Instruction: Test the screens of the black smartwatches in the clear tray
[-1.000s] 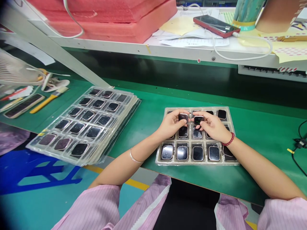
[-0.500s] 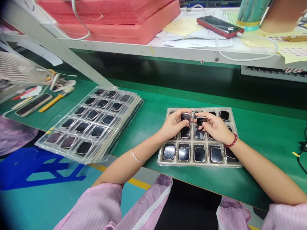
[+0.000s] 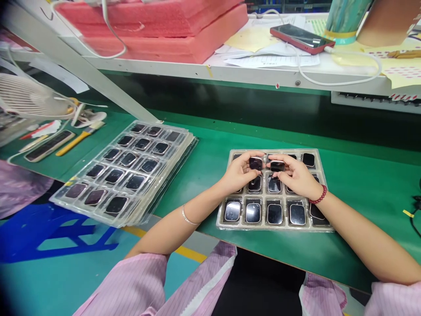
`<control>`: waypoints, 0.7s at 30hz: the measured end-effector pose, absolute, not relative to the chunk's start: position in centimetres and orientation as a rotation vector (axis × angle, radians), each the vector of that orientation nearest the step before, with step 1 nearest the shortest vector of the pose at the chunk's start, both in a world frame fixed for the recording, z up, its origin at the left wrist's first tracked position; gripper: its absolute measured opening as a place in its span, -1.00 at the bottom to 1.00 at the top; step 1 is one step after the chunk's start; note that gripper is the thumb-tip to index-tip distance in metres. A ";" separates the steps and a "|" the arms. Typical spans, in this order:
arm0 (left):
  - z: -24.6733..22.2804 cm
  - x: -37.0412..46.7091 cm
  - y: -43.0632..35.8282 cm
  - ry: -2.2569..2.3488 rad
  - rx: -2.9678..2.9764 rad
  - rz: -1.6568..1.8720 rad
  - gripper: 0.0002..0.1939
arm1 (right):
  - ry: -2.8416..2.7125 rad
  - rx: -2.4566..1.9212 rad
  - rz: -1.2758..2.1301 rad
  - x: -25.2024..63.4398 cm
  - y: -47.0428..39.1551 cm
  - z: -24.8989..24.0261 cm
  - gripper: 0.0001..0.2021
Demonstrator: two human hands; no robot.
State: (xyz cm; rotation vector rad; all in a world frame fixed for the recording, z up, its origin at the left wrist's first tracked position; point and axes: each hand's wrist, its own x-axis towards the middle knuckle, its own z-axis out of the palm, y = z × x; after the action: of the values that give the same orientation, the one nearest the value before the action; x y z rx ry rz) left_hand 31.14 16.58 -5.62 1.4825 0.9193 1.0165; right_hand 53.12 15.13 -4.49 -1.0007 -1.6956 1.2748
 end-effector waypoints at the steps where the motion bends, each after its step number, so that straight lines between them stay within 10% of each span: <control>1: -5.6 31.2 16.6 0.914 1.472 1.014 -0.53 | -1.692 -1.015 1.276 53.2 15.2 -4.5 -0.61; 21: -5.6 31.1 16.9 0.833 1.319 0.947 -0.44 | -1.569 -0.995 1.432 53.4 15.5 -4.6 -0.50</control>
State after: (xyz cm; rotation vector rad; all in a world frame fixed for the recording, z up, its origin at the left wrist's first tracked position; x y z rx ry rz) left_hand 31.15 16.93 -5.58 1.3188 0.8327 0.9468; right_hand 53.39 15.51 -4.60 -0.9948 -1.5691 1.4321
